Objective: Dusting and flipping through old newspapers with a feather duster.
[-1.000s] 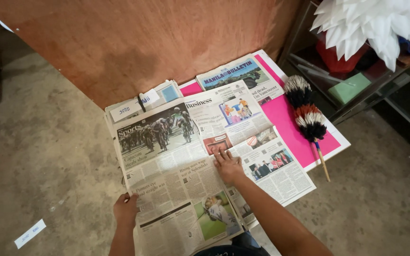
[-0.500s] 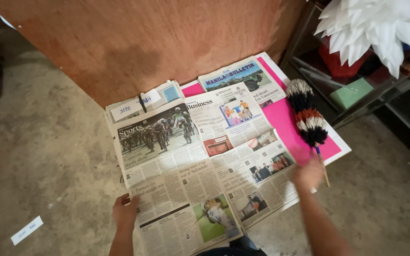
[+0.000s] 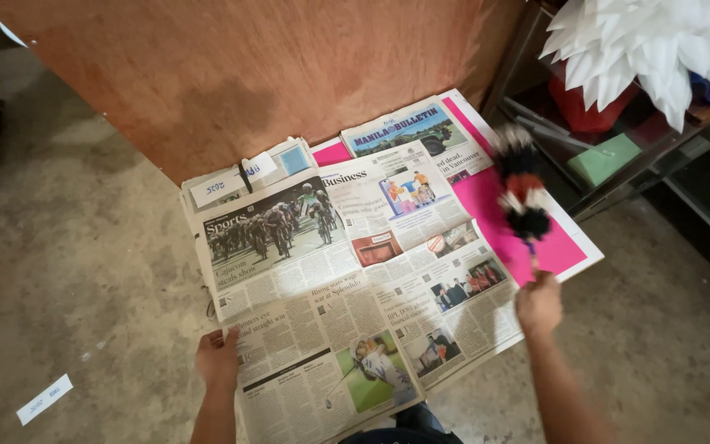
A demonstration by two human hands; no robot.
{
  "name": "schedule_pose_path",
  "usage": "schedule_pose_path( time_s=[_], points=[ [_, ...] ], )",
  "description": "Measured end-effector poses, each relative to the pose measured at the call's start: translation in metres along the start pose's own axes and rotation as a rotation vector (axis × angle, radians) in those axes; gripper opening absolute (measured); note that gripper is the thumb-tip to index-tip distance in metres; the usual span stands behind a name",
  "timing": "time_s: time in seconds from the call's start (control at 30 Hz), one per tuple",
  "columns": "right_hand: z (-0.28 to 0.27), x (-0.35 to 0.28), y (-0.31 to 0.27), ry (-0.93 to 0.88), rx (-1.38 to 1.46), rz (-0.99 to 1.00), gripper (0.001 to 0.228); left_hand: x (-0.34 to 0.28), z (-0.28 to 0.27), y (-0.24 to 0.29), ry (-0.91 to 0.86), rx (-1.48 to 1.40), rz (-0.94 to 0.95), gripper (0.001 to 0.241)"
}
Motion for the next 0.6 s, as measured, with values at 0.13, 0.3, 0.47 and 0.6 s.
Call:
schedule_pose_path(
  time_s=[0.13, 0.3, 0.47, 0.6],
  points=[
    [0.021, -0.094, -0.083, 0.042, 0.241, -0.409, 0.032, 0.010, 0.004, -0.011, -0.012, 0.031, 0.008, 0.056],
    [0.077, -0.255, -0.192, -0.633, -0.215, -0.881, 0.052, 0.012, 0.004, -0.013, -0.024, 0.014, 0.004, 0.056],
    [0.108, -0.250, -0.197, -0.673, -0.361, -0.848, 0.043, 0.016, 0.004, -0.016, -0.038, 0.046, -0.007, 0.044],
    [0.107, -0.182, -0.192, -0.398, -0.299, -0.668, 0.046, 0.026, 0.007, -0.025, -0.030, 0.030, 0.016, 0.044]
  ],
)
Point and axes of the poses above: each hand's wrist, its own x-axis towards the middle knuckle, its own z-axis out of the palm, y = z × x, the point moved 9 cm from there along x, towards the middle knuckle, and after that the axes turned 6 degrees about -x, right-handed, at the moved point
